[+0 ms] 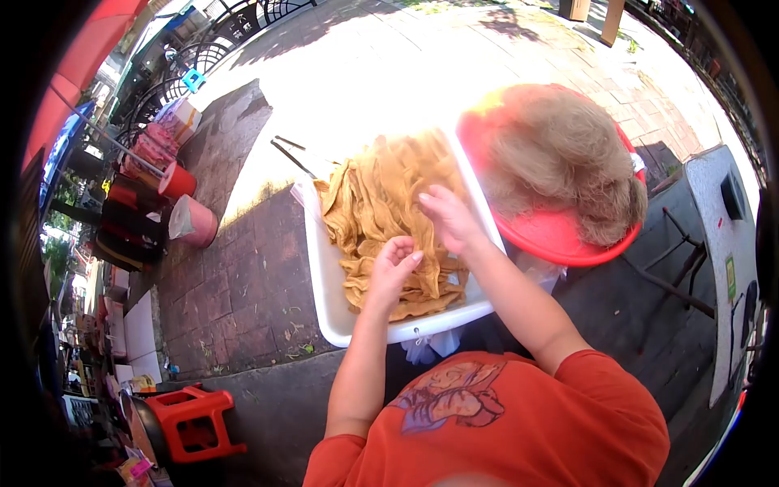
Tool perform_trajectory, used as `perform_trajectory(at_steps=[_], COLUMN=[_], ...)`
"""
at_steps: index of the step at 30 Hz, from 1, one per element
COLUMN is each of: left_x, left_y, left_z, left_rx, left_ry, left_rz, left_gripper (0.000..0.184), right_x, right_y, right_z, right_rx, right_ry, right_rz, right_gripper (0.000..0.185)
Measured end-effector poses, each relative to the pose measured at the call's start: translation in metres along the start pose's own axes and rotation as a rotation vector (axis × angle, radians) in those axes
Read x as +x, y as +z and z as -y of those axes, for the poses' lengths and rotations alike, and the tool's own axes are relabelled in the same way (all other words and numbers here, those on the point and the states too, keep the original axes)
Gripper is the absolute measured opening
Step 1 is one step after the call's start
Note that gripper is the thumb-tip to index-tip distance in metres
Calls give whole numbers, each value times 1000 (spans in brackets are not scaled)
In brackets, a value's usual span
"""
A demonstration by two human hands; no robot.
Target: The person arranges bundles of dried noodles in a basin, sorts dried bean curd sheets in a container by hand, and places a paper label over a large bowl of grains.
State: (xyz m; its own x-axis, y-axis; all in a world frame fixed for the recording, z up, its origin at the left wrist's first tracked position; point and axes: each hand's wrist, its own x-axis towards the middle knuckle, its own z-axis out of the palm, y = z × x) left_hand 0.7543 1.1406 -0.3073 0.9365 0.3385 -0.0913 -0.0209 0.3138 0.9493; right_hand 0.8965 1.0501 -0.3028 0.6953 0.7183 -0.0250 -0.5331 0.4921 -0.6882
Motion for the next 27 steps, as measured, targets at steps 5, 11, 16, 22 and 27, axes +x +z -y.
perform_trajectory(at_steps=[5, 11, 16, 22, 27], left_x=[-2, 3, -6, -13, -16], left_y=[4, -9, -13, -14, -16], left_z=[-6, -14, 16, -12, -10], left_rx=[-60, 81, 281, -508, -438], left_ry=[-107, -126, -9, -240, 43], left_rz=[120, 184, -320, -105, -224], left_gripper=[26, 26, 34, 42, 21], right_x=[7, 8, -8, -25, -22], right_y=[-3, -6, 6, 16, 10], right_z=[-8, -10, 3, 1, 23], right_rx=[-161, -443, -451, -592, -274], right_ry=[-122, -164, -392, 95, 129], right_rz=[-155, -284, -65, 848, 621], right_gripper=[7, 10, 9, 13, 33])
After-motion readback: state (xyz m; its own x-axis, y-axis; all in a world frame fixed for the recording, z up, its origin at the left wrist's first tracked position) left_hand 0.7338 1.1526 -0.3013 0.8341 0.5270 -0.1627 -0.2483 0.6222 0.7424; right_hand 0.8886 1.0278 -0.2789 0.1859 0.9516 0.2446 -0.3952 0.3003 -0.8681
